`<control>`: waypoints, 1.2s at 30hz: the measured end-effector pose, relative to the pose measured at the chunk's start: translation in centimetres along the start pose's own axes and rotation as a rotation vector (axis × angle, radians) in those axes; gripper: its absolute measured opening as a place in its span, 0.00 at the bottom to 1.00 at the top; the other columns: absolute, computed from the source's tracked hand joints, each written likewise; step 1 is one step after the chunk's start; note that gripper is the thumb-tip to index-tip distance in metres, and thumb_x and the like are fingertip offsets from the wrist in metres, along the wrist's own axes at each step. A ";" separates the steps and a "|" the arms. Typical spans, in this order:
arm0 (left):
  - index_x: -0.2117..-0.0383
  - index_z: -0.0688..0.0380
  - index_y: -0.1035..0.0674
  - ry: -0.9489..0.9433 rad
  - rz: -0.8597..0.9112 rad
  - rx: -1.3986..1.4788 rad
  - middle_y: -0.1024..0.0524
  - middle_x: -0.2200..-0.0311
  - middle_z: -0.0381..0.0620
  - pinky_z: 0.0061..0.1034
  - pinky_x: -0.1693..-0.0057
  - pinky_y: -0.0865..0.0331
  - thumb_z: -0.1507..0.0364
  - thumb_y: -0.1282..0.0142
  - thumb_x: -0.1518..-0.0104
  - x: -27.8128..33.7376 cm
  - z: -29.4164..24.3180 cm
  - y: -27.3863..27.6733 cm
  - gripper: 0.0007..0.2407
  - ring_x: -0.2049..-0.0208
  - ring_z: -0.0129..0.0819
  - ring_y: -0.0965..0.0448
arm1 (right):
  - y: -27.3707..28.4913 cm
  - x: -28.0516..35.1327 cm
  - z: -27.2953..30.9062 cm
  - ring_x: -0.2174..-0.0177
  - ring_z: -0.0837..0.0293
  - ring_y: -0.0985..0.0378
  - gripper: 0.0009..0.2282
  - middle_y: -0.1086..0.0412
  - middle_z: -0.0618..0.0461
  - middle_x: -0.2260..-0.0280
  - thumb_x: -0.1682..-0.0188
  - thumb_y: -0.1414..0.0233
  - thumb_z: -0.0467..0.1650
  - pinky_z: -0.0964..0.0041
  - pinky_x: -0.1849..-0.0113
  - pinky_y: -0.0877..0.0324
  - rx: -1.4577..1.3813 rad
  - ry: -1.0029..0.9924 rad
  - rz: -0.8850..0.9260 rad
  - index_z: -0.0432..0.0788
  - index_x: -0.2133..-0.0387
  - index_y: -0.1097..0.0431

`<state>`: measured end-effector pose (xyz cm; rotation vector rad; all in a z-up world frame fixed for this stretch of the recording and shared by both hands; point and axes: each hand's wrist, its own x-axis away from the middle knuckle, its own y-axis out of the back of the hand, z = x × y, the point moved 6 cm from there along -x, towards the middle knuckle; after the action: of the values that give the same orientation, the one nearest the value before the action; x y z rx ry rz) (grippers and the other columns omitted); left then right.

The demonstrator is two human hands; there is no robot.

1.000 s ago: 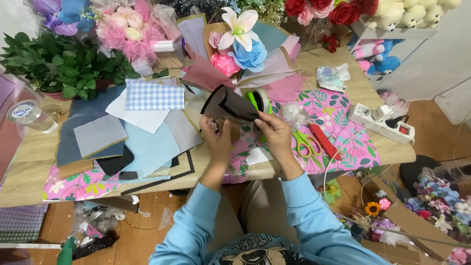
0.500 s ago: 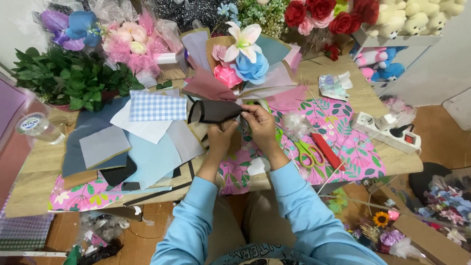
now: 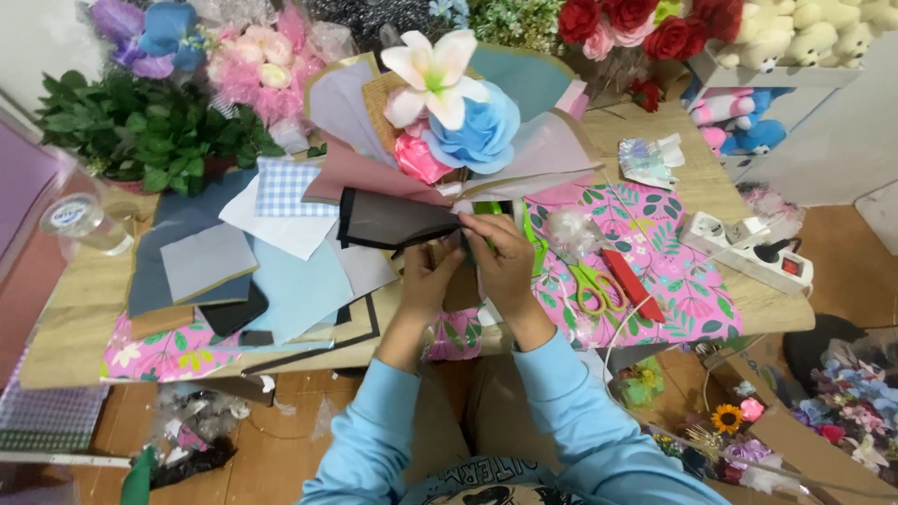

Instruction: The person wraps a flower bouquet with multiple layers of colored paper, including brown, black, and beige sheets. They use a tape dispenser to secure the paper around the bouquet and adjust the wrapping to cover the stems.

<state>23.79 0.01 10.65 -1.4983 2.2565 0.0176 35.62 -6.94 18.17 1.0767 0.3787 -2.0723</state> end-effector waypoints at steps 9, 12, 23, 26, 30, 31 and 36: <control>0.45 0.60 0.24 0.049 -0.136 0.029 0.22 0.50 0.48 0.42 0.38 0.33 0.72 0.29 0.47 1.0 15.3 2.1 0.23 0.48 0.39 0.24 | 1.0 1.8 3.1 0.70 0.56 0.25 0.09 0.25 0.46 0.67 0.52 0.39 0.21 0.63 0.66 0.28 0.051 0.064 -0.124 0.40 0.60 0.19; 0.45 0.58 0.24 0.137 -0.169 -0.030 0.22 0.50 0.44 0.40 0.39 0.31 0.71 0.29 0.46 1.5 9.0 0.5 0.23 0.50 0.36 0.23 | 1.3 2.4 2.8 0.71 0.60 0.27 0.09 0.27 0.48 0.68 0.52 0.39 0.21 0.66 0.66 0.29 0.054 0.067 -0.134 0.41 0.60 0.18; 0.68 0.59 0.21 0.162 -0.239 -0.158 0.26 0.74 0.43 0.36 0.53 0.27 0.69 0.28 0.50 3.9 -1.3 -1.7 0.12 0.67 0.35 0.25 | 3.8 4.7 2.5 0.73 0.54 0.27 0.09 0.28 0.50 0.72 0.55 0.37 0.22 0.64 0.67 0.30 0.128 -0.019 -0.075 0.46 0.64 0.17; 0.68 0.60 0.22 0.157 -0.219 -0.173 0.29 0.75 0.44 0.37 0.54 0.27 0.68 0.30 0.49 4.6 -2.3 -2.2 0.12 0.68 0.35 0.25 | 4.9 5.2 2.1 0.71 0.57 0.25 0.09 0.26 0.52 0.72 0.58 0.35 0.22 0.65 0.66 0.29 0.112 -0.122 -0.052 0.47 0.67 0.17; 0.71 0.55 0.21 0.207 -0.209 -0.237 0.30 0.76 0.40 0.36 0.57 0.28 0.62 0.31 0.47 6.4 -1.3 -1.8 0.12 0.69 0.31 0.27 | 5.8 5.2 2.7 0.69 0.54 0.21 0.07 0.23 0.52 0.71 0.58 0.34 0.24 0.64 0.65 0.27 0.123 -0.182 -0.011 0.48 0.69 0.17; 0.71 0.55 0.21 0.209 -0.205 -0.238 0.30 0.76 0.40 0.36 0.57 0.28 0.62 0.31 0.47 6.4 -1.7 -1.9 0.12 0.69 0.31 0.27 | 6.0 5.1 2.8 0.69 0.54 0.21 0.07 0.23 0.52 0.71 0.58 0.34 0.24 0.64 0.65 0.27 0.124 -0.185 -0.014 0.48 0.69 0.17; 0.52 0.61 0.20 0.238 -0.201 -0.268 0.21 0.55 0.54 0.43 0.43 0.28 0.60 0.36 0.42 7.0 -2.6 -3.3 0.19 0.51 0.45 0.22 | 6.4 5.2 3.5 0.72 0.49 0.21 0.05 0.25 0.49 0.73 0.53 0.38 0.23 0.61 0.66 0.26 0.191 -0.150 0.041 0.46 0.68 0.18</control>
<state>23.56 -8.11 11.23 -1.9558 2.3466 0.0897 36.45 -15.76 16.67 1.0212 0.0849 -2.1693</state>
